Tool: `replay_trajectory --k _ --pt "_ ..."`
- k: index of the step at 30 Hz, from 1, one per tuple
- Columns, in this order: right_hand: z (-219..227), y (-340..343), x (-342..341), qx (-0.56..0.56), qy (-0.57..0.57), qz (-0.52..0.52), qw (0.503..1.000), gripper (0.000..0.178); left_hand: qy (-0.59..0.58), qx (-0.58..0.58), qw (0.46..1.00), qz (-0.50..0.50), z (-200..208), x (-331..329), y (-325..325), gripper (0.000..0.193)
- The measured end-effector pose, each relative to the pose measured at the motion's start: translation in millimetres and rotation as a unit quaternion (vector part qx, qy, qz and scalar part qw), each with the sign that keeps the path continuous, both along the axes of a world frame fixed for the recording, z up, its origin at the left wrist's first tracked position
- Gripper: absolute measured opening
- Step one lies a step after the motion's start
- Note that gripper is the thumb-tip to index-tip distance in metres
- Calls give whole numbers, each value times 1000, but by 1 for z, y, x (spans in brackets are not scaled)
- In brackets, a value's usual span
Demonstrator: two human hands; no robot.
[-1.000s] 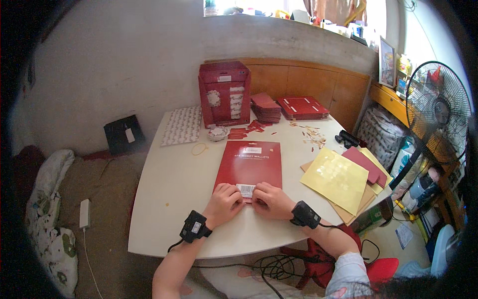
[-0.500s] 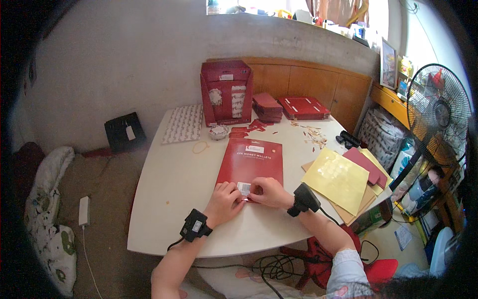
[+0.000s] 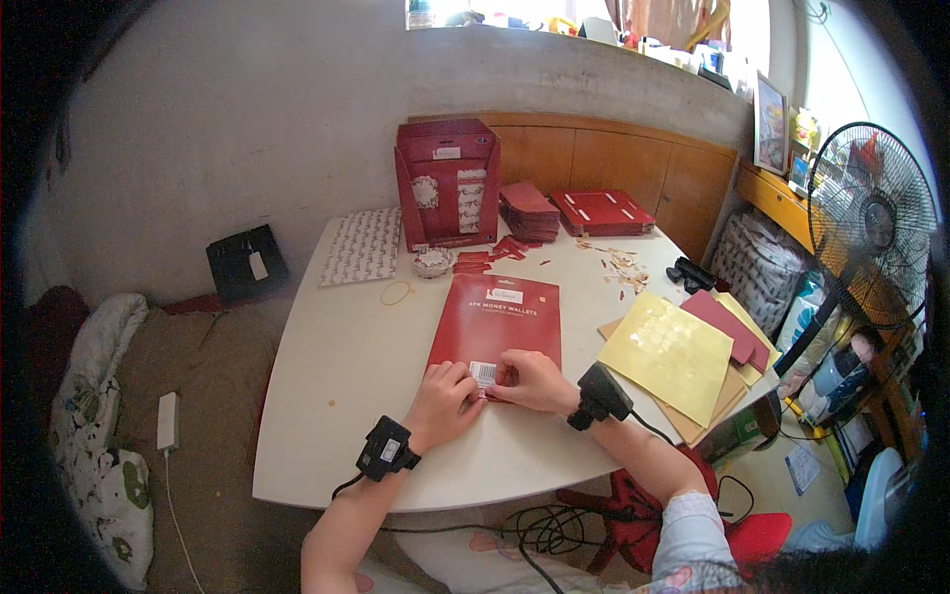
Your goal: Folding and assembling cardboard gift or money wallet boxes at a table.
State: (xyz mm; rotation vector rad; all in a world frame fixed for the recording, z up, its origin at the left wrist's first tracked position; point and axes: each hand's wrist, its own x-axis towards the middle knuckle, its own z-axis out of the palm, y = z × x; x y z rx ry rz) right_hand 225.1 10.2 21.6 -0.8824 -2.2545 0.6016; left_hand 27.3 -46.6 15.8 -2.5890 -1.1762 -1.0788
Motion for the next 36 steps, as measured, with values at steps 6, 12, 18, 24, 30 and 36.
replay_trajectory --k 6,12,18,24,30,36 --pt "-5 1 -1 13 5 -17 1000 25 -2 0 1000 -3 1 1 0 18" --pt "-6 -1 -3 21 8 -31 999 25 -8 -3 1000 1 1 1 -1 18" --pt "-5 0 -1 16 3 -13 1000 25 -4 -6 1000 1 0 1 0 18" --pt "-3 -5 -5 37 1 -46 998 25 -2 -10 1000 1 0 0 -1 17" --pt "-3 -9 -5 62 -3 -46 997 25 -5 -5 1000 3 -2 0 0 19" --pt "2 -4 3 -5 115 -12 993 21 -4 -8 1000 7 1 -1 -1 20"
